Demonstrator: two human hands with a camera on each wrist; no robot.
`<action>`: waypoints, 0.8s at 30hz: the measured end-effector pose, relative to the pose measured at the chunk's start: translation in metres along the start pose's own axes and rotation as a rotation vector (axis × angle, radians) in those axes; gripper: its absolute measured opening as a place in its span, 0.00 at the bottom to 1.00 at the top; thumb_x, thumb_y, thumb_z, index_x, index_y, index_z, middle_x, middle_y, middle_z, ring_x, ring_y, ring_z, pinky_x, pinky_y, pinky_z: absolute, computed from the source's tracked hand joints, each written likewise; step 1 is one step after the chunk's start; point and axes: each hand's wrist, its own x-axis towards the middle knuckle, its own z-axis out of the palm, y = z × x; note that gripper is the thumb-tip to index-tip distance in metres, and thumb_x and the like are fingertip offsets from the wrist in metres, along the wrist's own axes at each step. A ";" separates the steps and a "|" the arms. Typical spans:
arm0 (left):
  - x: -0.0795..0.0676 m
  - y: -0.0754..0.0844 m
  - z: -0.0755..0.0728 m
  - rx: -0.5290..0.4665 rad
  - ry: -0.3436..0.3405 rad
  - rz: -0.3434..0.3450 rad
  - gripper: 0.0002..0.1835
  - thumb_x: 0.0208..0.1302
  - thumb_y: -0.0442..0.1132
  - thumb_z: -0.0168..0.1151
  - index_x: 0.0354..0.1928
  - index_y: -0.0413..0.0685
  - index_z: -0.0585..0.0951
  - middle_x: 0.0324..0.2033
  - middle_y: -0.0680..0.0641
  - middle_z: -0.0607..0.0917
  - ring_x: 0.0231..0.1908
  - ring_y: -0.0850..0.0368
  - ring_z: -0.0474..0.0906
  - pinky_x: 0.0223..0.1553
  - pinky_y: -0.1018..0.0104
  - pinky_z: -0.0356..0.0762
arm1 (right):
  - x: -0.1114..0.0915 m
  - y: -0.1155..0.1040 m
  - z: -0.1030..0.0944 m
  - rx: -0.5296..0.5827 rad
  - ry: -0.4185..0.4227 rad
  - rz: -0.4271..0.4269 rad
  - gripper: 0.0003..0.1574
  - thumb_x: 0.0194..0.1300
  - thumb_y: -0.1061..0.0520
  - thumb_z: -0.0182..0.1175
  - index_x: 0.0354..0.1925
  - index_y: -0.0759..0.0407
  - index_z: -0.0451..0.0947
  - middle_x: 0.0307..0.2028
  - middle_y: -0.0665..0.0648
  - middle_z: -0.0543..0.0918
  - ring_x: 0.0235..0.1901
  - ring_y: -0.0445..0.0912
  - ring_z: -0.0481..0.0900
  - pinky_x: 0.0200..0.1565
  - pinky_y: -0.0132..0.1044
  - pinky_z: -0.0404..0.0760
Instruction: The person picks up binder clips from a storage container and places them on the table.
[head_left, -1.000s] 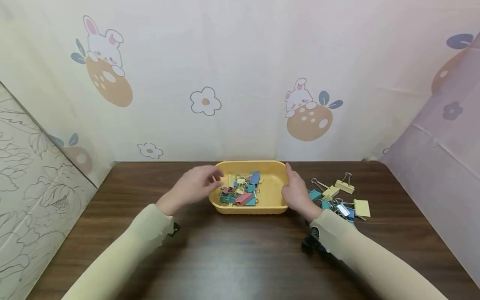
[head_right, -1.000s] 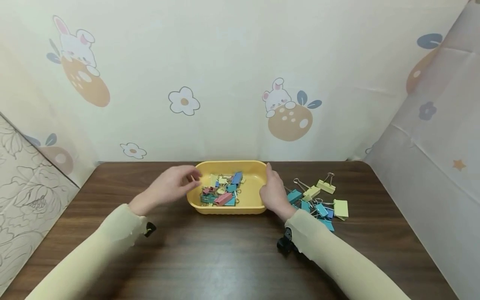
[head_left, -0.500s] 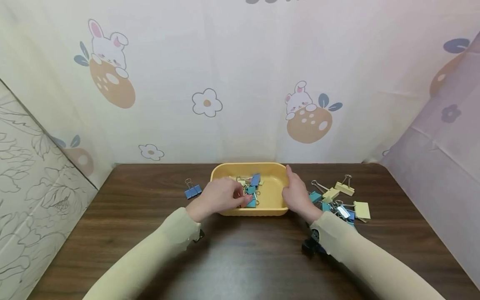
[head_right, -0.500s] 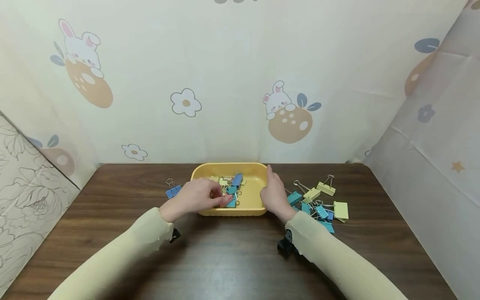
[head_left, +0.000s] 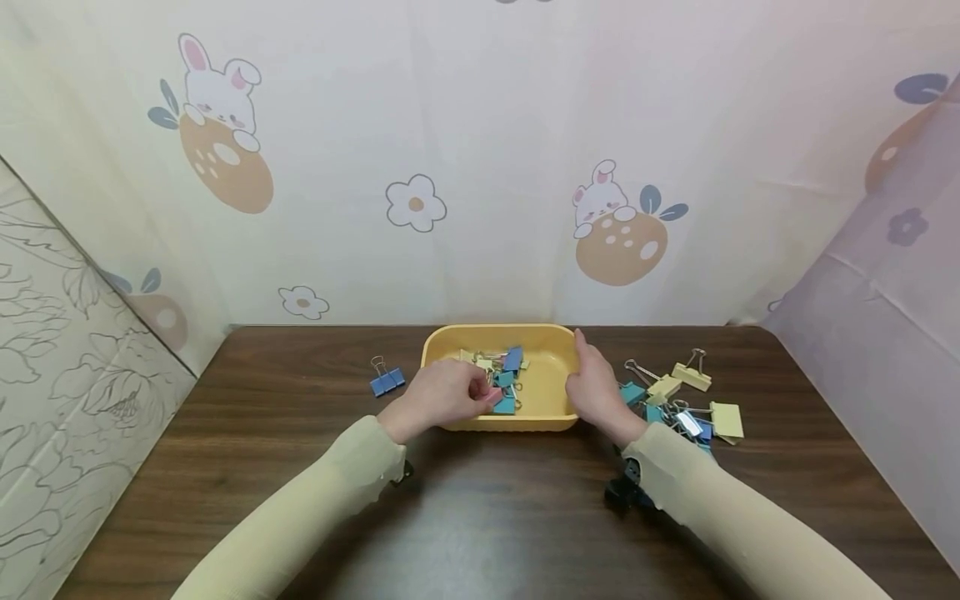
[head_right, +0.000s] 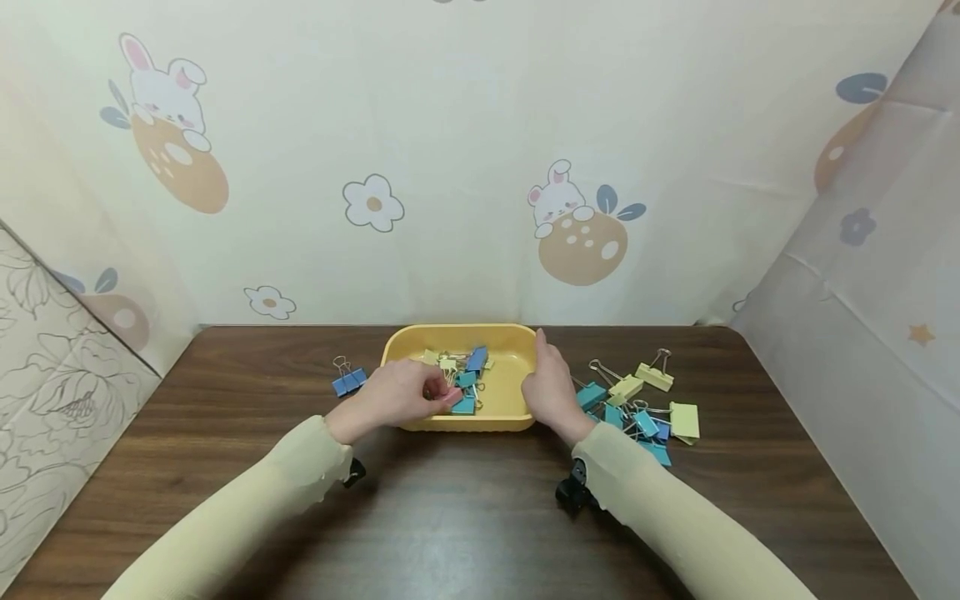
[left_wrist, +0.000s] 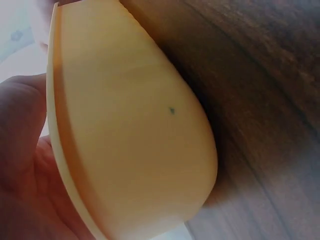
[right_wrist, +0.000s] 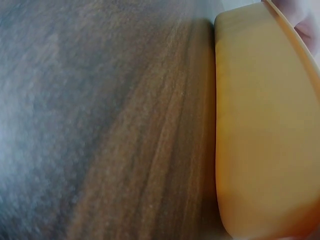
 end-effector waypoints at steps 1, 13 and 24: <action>0.000 0.000 0.000 -0.006 0.000 -0.004 0.13 0.64 0.54 0.66 0.25 0.59 0.82 0.17 0.60 0.78 0.25 0.61 0.73 0.28 0.67 0.71 | 0.000 0.000 0.000 -0.002 0.000 -0.003 0.49 0.62 0.73 0.41 0.78 0.66 0.36 0.73 0.73 0.53 0.70 0.62 0.56 0.68 0.58 0.58; -0.007 0.000 -0.013 -0.072 -0.014 -0.066 0.12 0.64 0.58 0.65 0.31 0.62 0.85 0.24 0.63 0.81 0.29 0.61 0.75 0.30 0.64 0.73 | 0.000 0.000 -0.001 0.021 -0.006 0.011 0.49 0.62 0.73 0.41 0.78 0.66 0.36 0.73 0.73 0.53 0.70 0.62 0.56 0.68 0.58 0.57; -0.032 0.000 -0.044 -0.092 0.125 -0.048 0.12 0.61 0.60 0.67 0.33 0.64 0.85 0.24 0.65 0.81 0.27 0.63 0.76 0.28 0.65 0.74 | 0.000 0.000 -0.001 0.030 -0.006 0.015 0.48 0.63 0.72 0.41 0.78 0.65 0.36 0.73 0.73 0.53 0.71 0.61 0.56 0.68 0.57 0.57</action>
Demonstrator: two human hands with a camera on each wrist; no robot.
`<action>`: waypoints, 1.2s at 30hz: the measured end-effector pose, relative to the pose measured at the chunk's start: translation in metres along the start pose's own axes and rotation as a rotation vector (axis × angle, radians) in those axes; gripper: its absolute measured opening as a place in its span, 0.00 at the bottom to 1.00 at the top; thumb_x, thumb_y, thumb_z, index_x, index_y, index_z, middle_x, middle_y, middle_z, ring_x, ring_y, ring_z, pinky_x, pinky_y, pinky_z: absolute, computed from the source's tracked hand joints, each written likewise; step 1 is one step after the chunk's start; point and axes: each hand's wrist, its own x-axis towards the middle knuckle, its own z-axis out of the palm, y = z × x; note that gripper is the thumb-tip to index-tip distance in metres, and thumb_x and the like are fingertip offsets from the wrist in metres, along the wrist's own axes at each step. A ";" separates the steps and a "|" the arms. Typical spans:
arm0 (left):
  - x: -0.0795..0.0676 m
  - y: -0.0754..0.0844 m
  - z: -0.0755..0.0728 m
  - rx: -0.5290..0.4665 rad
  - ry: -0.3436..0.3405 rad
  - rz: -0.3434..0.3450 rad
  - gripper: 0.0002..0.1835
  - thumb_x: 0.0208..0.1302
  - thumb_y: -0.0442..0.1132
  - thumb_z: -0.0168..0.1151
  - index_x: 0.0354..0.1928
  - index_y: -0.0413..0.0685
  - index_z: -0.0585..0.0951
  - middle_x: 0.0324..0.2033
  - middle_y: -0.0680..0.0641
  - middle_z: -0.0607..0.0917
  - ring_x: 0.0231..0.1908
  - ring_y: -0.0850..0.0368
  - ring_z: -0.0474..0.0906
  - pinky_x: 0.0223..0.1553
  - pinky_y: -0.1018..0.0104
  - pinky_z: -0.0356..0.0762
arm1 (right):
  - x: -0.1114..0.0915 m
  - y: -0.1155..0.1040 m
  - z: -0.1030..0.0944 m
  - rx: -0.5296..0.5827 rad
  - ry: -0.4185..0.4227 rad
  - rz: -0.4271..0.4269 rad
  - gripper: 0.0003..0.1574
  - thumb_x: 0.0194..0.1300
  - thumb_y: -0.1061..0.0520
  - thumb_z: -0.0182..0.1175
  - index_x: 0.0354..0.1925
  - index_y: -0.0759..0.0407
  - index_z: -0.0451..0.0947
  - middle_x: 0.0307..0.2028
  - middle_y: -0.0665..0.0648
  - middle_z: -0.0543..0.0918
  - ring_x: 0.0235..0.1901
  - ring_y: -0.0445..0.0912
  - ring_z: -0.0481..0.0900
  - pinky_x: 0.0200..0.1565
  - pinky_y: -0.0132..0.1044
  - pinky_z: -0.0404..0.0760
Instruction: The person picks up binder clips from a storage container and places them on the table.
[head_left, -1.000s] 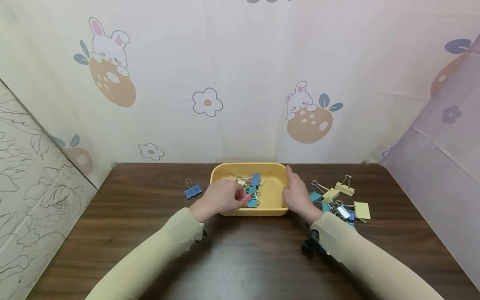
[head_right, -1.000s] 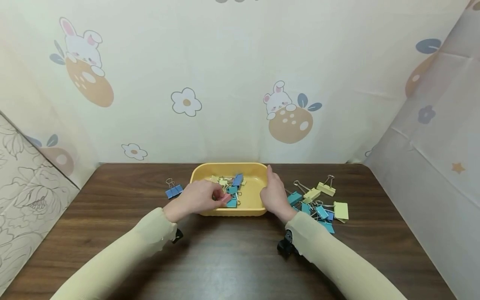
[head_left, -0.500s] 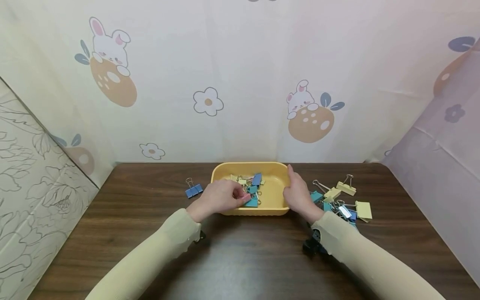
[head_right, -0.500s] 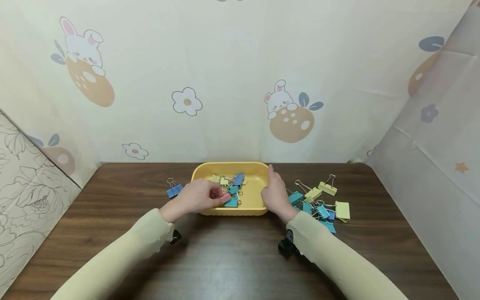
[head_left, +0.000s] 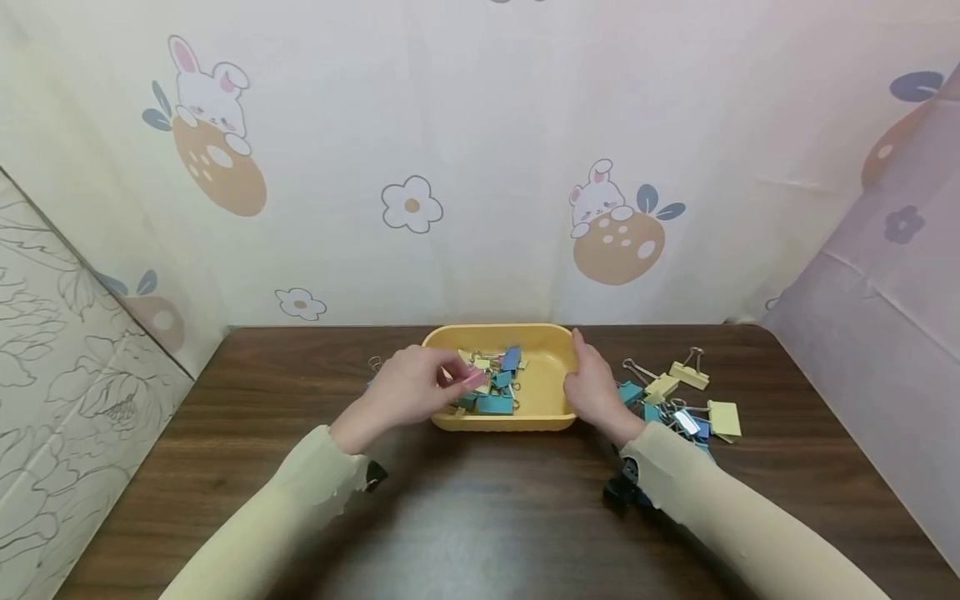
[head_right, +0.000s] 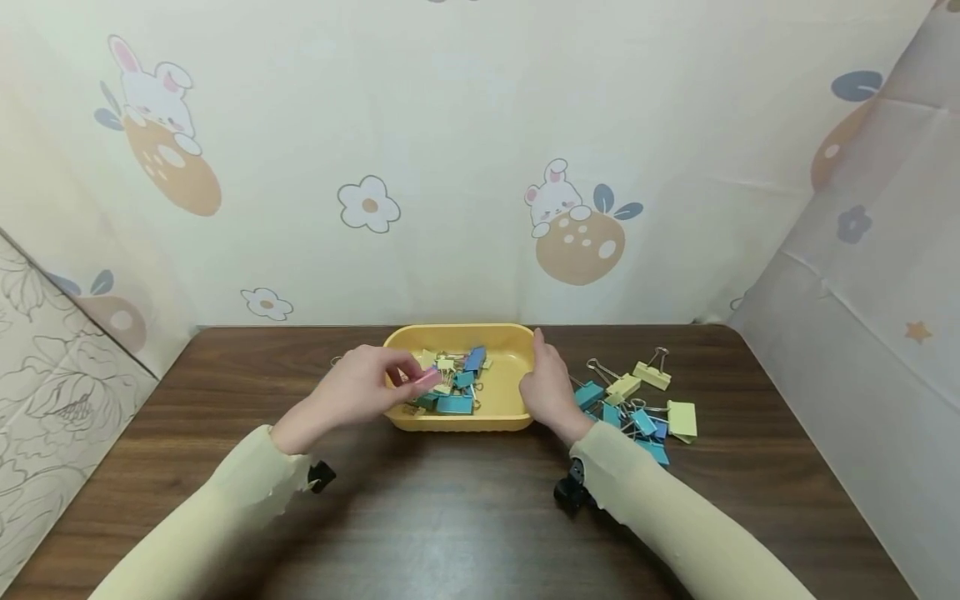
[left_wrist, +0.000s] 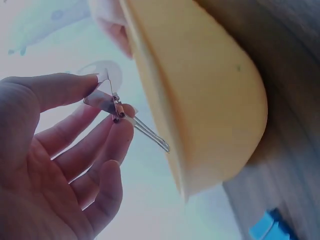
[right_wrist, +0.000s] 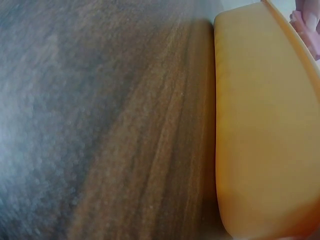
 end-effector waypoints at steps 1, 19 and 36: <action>-0.002 -0.001 -0.003 0.003 0.015 0.000 0.12 0.61 0.60 0.67 0.33 0.64 0.85 0.25 0.64 0.81 0.27 0.63 0.76 0.28 0.65 0.74 | 0.000 0.000 0.000 -0.001 0.001 0.000 0.49 0.63 0.72 0.41 0.78 0.65 0.36 0.73 0.72 0.53 0.71 0.61 0.56 0.68 0.57 0.57; -0.051 -0.097 -0.039 0.197 0.132 -0.132 0.04 0.59 0.42 0.71 0.35 0.57 0.85 0.28 0.57 0.85 0.28 0.57 0.79 0.28 0.56 0.75 | -0.001 0.000 0.001 0.004 0.009 0.000 0.48 0.63 0.73 0.41 0.78 0.65 0.38 0.73 0.73 0.53 0.71 0.61 0.56 0.68 0.56 0.58; -0.065 -0.135 -0.021 0.211 0.033 -0.193 0.07 0.54 0.37 0.74 0.34 0.54 0.85 0.30 0.53 0.85 0.28 0.55 0.77 0.29 0.53 0.75 | -0.001 0.000 0.002 -0.007 0.013 0.008 0.49 0.62 0.73 0.41 0.78 0.65 0.37 0.73 0.72 0.54 0.70 0.60 0.58 0.68 0.56 0.59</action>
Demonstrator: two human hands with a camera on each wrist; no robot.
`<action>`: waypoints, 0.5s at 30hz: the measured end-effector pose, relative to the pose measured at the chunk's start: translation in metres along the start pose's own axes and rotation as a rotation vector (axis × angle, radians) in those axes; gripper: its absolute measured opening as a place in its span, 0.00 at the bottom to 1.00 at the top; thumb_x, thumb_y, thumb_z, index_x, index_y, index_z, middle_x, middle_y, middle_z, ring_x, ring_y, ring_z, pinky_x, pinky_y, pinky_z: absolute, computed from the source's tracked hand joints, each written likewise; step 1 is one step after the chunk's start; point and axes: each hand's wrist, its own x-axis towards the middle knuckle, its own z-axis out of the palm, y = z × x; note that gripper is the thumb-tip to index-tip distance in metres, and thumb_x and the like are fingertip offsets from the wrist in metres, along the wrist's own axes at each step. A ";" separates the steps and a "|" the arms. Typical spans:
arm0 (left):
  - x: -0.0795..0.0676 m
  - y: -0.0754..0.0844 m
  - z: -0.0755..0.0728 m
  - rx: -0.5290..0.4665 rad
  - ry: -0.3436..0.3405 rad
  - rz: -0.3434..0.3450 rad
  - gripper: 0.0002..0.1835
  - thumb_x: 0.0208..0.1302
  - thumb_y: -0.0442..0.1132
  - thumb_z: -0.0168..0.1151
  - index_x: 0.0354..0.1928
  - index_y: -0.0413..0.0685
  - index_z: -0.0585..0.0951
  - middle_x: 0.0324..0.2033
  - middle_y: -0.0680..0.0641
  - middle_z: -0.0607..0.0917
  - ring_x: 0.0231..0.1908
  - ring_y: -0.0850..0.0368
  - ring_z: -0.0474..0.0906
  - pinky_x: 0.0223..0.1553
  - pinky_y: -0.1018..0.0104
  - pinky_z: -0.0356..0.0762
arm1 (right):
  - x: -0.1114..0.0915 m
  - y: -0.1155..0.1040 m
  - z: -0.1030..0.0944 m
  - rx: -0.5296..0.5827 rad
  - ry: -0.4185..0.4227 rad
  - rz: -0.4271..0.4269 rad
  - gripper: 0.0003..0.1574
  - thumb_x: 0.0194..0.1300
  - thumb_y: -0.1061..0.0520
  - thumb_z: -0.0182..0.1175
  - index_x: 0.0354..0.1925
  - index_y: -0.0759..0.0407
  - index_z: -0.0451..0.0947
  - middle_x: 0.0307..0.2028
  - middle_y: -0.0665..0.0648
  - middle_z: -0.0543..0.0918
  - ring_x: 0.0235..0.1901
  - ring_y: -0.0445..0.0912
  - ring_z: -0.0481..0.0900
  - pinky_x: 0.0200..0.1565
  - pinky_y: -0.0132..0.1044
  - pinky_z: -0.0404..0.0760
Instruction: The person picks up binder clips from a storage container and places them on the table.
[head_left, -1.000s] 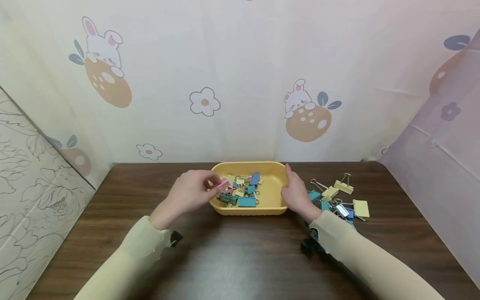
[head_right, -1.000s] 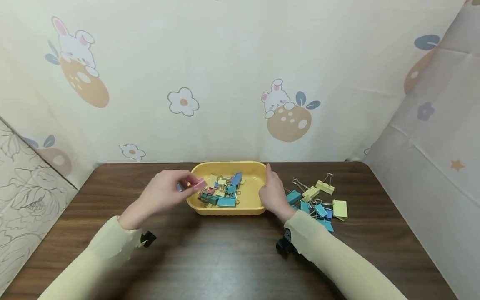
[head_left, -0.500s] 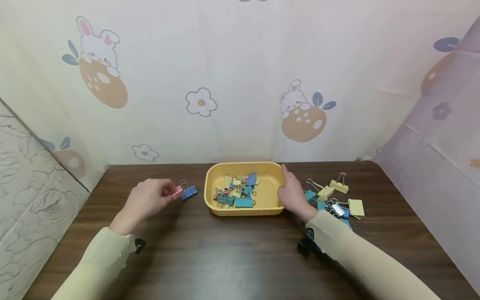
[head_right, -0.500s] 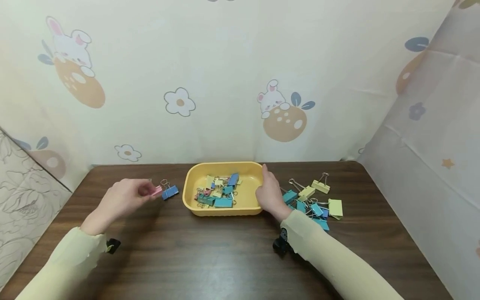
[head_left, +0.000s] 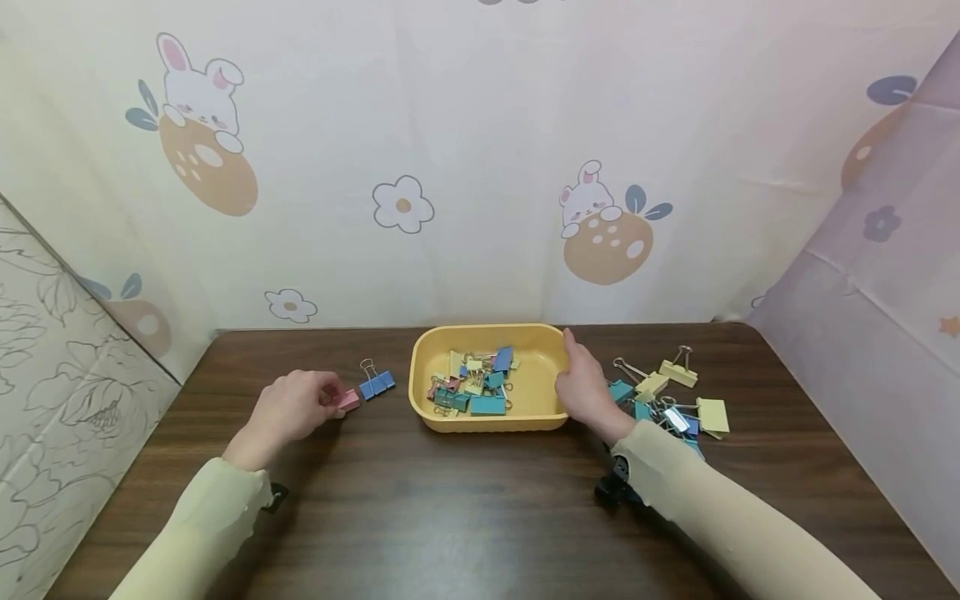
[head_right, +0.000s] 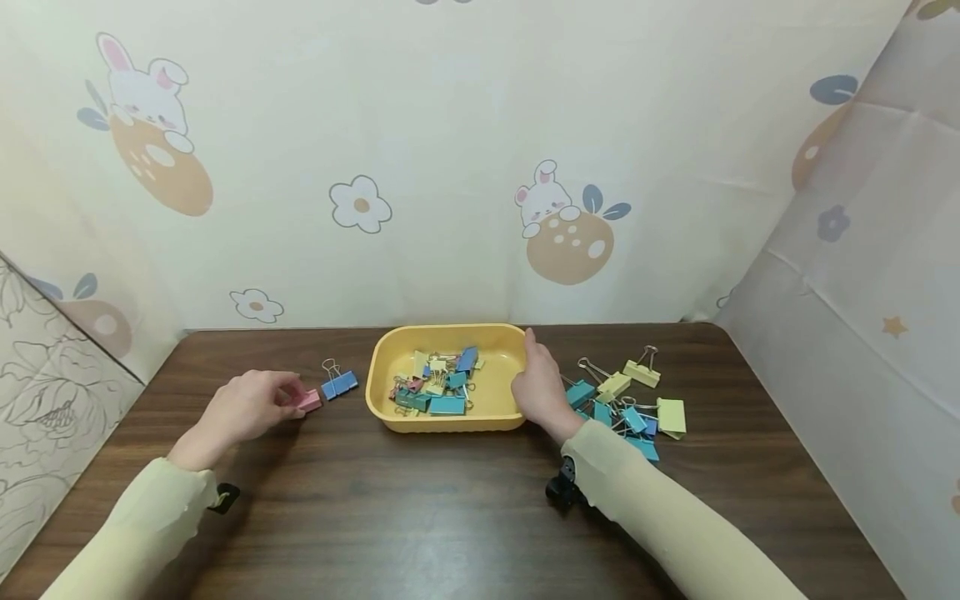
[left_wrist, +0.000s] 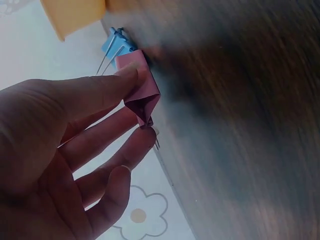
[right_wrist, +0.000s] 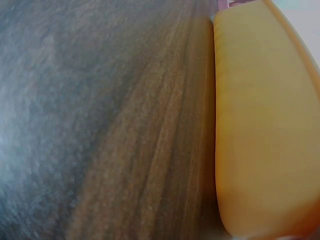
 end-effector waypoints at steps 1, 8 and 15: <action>0.000 0.000 0.001 -0.001 -0.003 -0.003 0.07 0.54 0.37 0.74 0.34 0.54 0.85 0.30 0.52 0.85 0.28 0.55 0.76 0.29 0.54 0.75 | 0.000 0.000 0.000 0.002 0.001 0.002 0.49 0.62 0.73 0.41 0.78 0.64 0.37 0.73 0.72 0.54 0.70 0.60 0.58 0.68 0.56 0.59; 0.002 0.000 -0.001 -0.007 -0.032 -0.019 0.07 0.56 0.39 0.73 0.38 0.53 0.86 0.30 0.51 0.85 0.27 0.55 0.75 0.27 0.56 0.72 | 0.000 -0.001 0.000 0.009 0.003 0.007 0.48 0.63 0.73 0.42 0.78 0.64 0.38 0.73 0.72 0.55 0.69 0.60 0.60 0.68 0.56 0.59; 0.007 0.018 -0.013 -0.021 0.156 0.062 0.05 0.58 0.41 0.72 0.36 0.55 0.84 0.26 0.57 0.84 0.26 0.59 0.77 0.25 0.58 0.73 | 0.000 -0.002 0.000 0.011 -0.003 0.011 0.48 0.64 0.73 0.41 0.78 0.65 0.38 0.72 0.72 0.55 0.69 0.61 0.59 0.67 0.57 0.59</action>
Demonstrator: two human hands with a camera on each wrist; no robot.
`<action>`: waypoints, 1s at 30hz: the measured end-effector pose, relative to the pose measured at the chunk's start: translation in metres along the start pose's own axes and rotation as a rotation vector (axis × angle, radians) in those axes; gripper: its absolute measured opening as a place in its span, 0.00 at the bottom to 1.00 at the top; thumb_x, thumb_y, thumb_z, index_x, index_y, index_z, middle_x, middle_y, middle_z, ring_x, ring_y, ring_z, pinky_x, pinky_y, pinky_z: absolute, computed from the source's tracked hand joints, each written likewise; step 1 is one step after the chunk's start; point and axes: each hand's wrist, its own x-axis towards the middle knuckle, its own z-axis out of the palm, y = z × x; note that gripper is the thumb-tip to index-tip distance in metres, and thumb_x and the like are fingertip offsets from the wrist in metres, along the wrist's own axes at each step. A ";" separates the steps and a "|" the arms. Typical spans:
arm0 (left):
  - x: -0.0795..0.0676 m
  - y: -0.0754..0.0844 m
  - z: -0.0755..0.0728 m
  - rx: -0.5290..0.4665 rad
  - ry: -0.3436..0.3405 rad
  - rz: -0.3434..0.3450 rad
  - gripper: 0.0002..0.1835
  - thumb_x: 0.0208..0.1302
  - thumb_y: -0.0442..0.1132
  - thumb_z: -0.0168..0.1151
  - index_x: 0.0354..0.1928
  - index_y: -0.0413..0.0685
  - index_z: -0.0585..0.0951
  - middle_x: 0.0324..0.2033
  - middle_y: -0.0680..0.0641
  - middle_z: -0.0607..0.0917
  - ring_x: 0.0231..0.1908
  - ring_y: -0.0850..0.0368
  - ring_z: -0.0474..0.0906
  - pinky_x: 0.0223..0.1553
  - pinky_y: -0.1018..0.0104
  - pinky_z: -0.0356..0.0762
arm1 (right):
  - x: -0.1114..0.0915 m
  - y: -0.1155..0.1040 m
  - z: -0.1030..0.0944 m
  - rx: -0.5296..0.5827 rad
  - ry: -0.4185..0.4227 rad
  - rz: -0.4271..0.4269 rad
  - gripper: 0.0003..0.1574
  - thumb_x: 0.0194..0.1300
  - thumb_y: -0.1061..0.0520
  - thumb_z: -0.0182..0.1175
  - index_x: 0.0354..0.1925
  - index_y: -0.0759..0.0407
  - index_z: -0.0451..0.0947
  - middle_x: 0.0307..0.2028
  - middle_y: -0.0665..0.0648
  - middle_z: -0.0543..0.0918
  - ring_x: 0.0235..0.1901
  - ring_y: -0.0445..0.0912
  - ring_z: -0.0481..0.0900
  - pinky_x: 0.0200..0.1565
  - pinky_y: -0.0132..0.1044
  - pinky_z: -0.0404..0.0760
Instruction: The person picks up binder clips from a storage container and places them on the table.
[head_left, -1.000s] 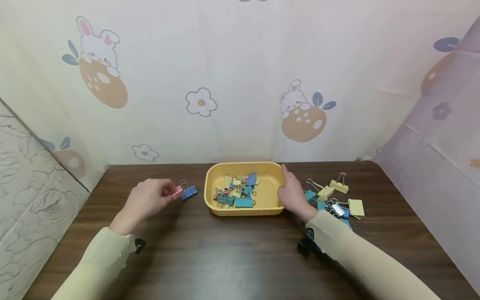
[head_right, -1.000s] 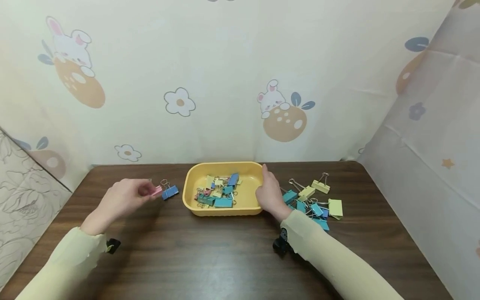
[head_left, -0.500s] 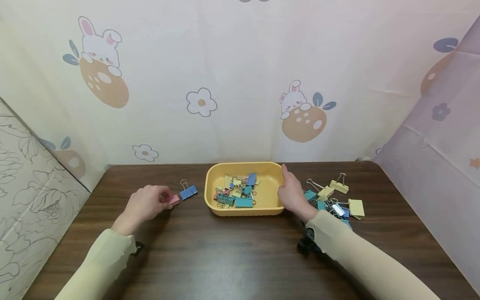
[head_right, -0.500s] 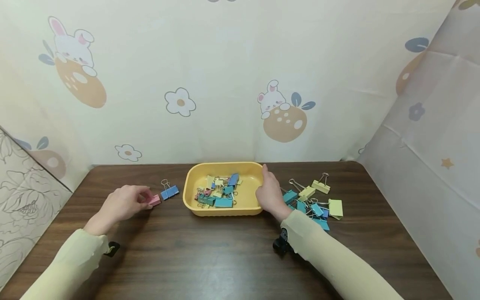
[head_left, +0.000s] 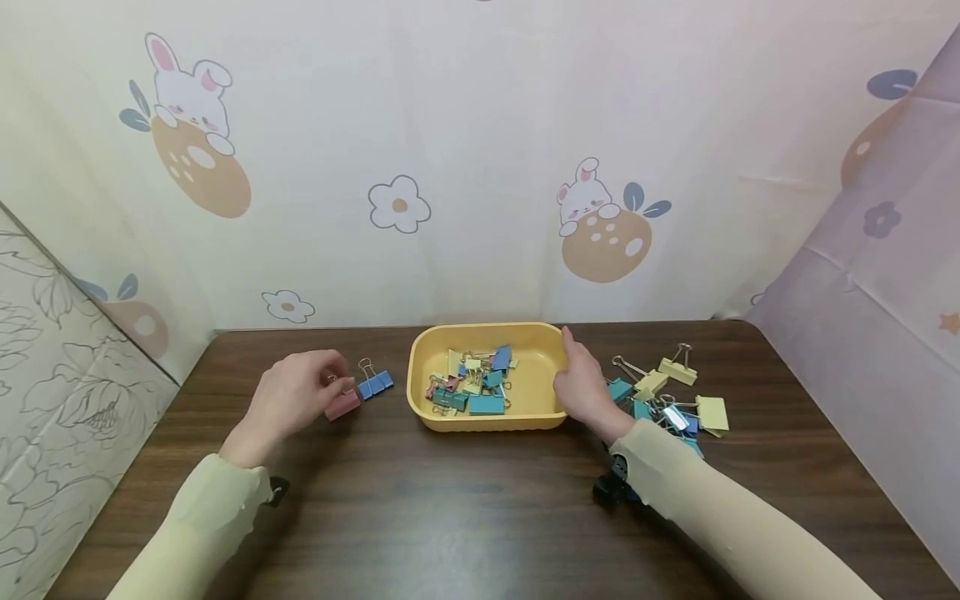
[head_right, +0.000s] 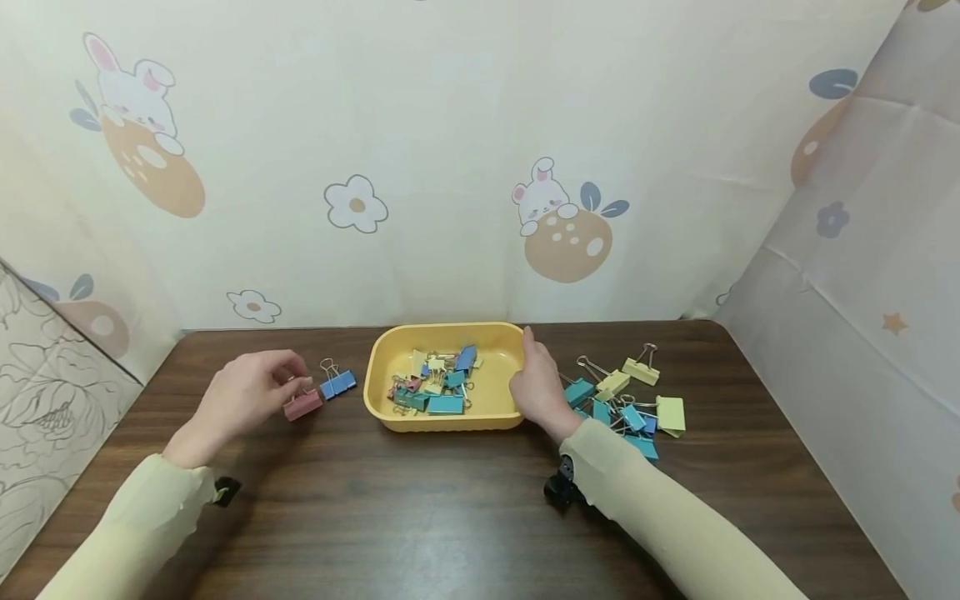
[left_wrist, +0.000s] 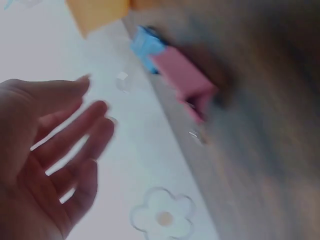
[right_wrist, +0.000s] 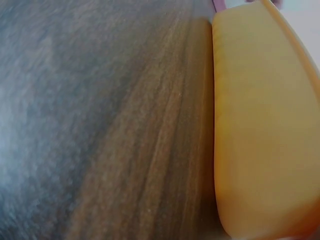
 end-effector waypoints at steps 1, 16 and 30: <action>0.002 0.006 -0.001 -0.017 0.016 0.025 0.05 0.59 0.41 0.72 0.35 0.55 0.84 0.26 0.57 0.84 0.26 0.60 0.77 0.26 0.58 0.74 | 0.000 0.000 0.000 0.002 0.001 0.003 0.48 0.63 0.73 0.42 0.78 0.65 0.38 0.73 0.72 0.55 0.69 0.60 0.59 0.67 0.57 0.59; 0.030 0.089 0.026 -0.050 -0.110 0.395 0.08 0.58 0.38 0.73 0.40 0.51 0.86 0.36 0.56 0.85 0.36 0.59 0.80 0.38 0.60 0.80 | 0.000 0.000 0.001 0.015 0.006 0.007 0.49 0.63 0.73 0.42 0.78 0.63 0.38 0.73 0.71 0.54 0.69 0.59 0.59 0.68 0.56 0.58; 0.043 0.101 0.048 0.000 -0.223 0.403 0.06 0.58 0.37 0.72 0.30 0.56 0.83 0.29 0.60 0.80 0.29 0.61 0.72 0.32 0.63 0.73 | 0.000 0.001 0.002 0.012 0.022 -0.003 0.49 0.62 0.74 0.42 0.78 0.64 0.39 0.72 0.72 0.56 0.68 0.59 0.62 0.67 0.56 0.60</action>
